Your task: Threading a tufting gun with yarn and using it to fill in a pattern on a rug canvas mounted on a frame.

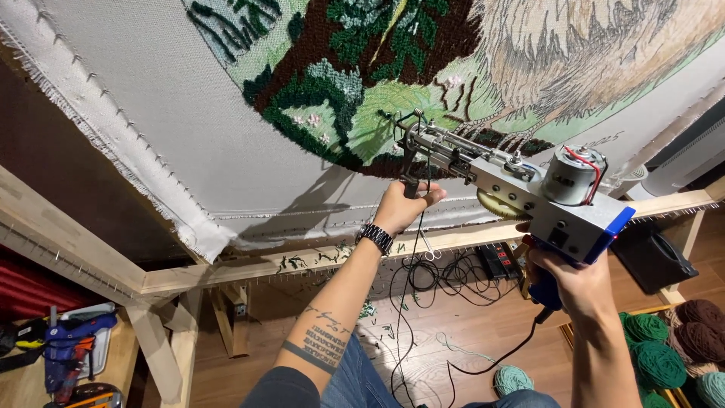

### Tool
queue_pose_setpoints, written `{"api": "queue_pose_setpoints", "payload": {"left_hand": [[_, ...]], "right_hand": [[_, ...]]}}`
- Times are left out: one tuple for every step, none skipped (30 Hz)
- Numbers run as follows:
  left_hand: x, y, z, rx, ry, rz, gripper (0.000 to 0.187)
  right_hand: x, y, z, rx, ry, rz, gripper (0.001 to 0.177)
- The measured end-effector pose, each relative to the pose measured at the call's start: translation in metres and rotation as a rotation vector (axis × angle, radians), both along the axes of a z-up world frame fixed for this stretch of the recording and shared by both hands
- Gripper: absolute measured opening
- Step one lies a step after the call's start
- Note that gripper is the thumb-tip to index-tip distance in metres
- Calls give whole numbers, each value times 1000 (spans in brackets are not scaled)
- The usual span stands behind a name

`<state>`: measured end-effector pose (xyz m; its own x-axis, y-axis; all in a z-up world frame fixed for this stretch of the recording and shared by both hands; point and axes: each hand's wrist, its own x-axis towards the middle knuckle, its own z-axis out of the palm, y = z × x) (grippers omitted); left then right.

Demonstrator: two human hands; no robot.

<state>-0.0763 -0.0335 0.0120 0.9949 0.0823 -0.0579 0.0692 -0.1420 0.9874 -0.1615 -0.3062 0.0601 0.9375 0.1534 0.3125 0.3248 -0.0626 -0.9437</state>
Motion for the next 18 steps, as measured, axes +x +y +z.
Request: {"api": "queue_pose_setpoints", "payload": {"left_hand": [[2,1,1,-1,1,0,47],[4,3,2,17,18,5,47],[6,3,3,36,35,10,46],[10,4,2,35,35,10,46],[15,7,0,-4,35,17,48],[20,9,-1,-43,35,23,49],[25,13,-1,-43,34,24,49],[30,16,-1,-64,34,38,48],[36,19,0,-84,33,49,46],[49,23,-14,-83,31,48,46],[63,27,-26,-82,-42,36,44],[77,32,-38,-81,-116,22,42],[76,34,-33,-80,-121,23,42],[76,37,-28,-90,-120,24,43],[74,40,-24,-100,-118,27,43],[76,40,-24,-100,-122,29,43],[77,41,-23,-99,-129,22,42],[78,42,-22,-98,-136,15,42]], "right_hand": [[1,3,1,-1,1,0,42],[2,6,1,8,8,-22,39],[3,9,2,17,15,-44,37],[6,12,0,16,16,-45,37],[10,15,-3,32,-19,-15,34],[15,19,-5,48,-53,15,31],[18,24,-4,48,-54,16,31],[20,29,-3,8,-46,-11,29],[24,34,-2,-31,-38,-39,27],[18,49,14,-31,-40,-40,27],[13,65,31,-84,-94,-39,5],[7,80,48,-138,-148,-39,22],[10,80,46,-137,-153,-38,22],[13,80,45,-194,-94,-66,22],[16,79,44,-250,-35,-94,22],[19,80,42,-250,-39,-92,22],[22,80,40,-235,-43,-84,20],[25,81,38,-220,-46,-77,19]]}}
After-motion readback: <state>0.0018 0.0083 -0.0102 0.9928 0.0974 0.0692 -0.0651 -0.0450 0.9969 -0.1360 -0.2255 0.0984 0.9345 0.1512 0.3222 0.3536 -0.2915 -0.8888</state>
